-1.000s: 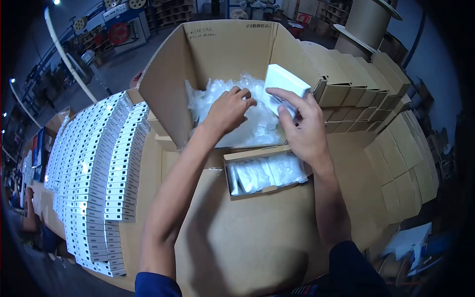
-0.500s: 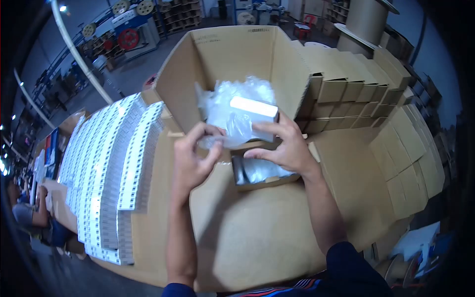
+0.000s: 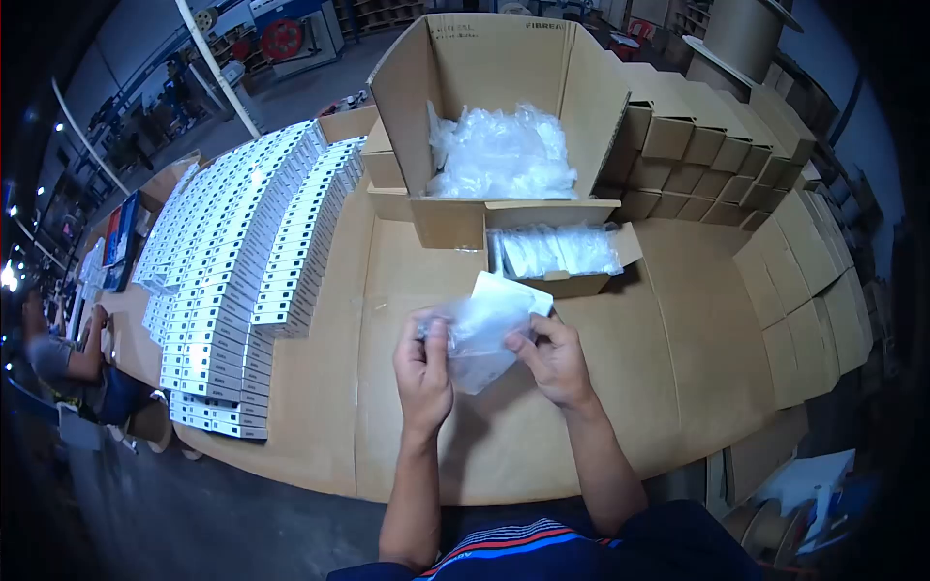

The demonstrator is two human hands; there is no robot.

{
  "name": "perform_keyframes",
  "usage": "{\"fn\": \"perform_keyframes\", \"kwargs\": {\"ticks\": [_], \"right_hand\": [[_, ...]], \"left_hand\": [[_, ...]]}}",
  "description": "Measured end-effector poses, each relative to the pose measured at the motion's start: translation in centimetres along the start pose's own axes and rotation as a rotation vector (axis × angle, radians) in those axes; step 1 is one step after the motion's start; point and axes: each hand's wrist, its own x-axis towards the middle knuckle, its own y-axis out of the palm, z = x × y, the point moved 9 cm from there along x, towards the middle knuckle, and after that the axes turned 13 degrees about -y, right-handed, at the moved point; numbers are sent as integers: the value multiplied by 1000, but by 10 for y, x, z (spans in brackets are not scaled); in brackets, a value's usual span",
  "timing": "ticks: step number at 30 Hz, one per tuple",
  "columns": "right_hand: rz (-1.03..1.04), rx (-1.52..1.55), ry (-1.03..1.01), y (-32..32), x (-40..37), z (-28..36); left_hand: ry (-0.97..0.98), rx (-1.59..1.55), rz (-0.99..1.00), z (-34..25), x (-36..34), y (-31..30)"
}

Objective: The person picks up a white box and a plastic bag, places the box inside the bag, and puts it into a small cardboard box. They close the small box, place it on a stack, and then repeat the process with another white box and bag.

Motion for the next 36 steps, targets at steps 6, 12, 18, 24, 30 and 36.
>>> {"fn": "perform_keyframes", "kwargs": {"ticks": [6, 12, 18, 24, 30, 36], "right_hand": [[-181, -6, -65, -7, -39, 18], [-178, -269, -79, -27, -55, 20], [-76, -360, -247, -29, -39, 36], [-95, -367, -169, -36, -43, 27], [-93, -378, -41, -38, -47, 18], [58, -407, -63, -29, -43, 19]], "left_hand": [[49, 50, -225, 10, -16, -5], [689, 712, -385, -36, -56, 24], [705, 972, -90, -35, -50, 68], [734, 806, -48, -26, -47, 67], [651, 690, 26, -13, -42, 61], [426, 824, 233, -8, -27, 68]]}}
